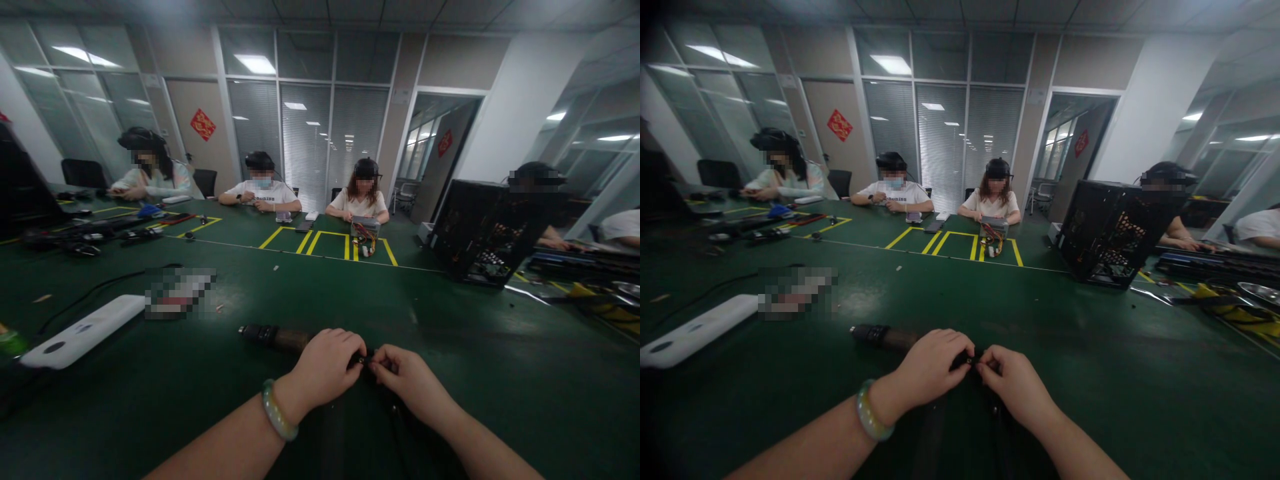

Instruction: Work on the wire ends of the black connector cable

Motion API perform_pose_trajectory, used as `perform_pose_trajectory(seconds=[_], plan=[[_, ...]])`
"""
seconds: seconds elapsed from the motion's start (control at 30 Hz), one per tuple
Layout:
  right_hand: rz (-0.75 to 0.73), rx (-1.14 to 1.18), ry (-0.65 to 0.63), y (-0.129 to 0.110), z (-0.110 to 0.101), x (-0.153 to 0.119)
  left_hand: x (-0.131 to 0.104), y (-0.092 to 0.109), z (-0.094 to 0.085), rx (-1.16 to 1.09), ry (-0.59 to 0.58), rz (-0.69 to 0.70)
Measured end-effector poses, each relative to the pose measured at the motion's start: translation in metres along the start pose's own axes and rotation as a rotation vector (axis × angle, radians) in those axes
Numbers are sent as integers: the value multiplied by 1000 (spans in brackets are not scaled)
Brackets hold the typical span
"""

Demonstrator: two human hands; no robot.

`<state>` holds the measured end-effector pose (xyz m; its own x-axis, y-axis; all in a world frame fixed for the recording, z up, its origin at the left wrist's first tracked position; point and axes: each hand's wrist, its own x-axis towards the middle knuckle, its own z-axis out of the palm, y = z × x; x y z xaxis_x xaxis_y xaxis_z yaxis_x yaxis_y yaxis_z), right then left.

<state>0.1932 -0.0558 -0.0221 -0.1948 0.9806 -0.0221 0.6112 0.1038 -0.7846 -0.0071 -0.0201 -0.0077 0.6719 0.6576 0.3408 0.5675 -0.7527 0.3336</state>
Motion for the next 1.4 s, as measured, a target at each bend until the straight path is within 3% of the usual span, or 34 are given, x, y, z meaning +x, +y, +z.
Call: perform_pose_trajectory(seconds=[0.37,1.4], plan=[[-12,7,-9,3,2,1,1,-6,7,18,-6,35],[-3,-4,-11,1,0,0,2,-3,3,30,-6,18]])
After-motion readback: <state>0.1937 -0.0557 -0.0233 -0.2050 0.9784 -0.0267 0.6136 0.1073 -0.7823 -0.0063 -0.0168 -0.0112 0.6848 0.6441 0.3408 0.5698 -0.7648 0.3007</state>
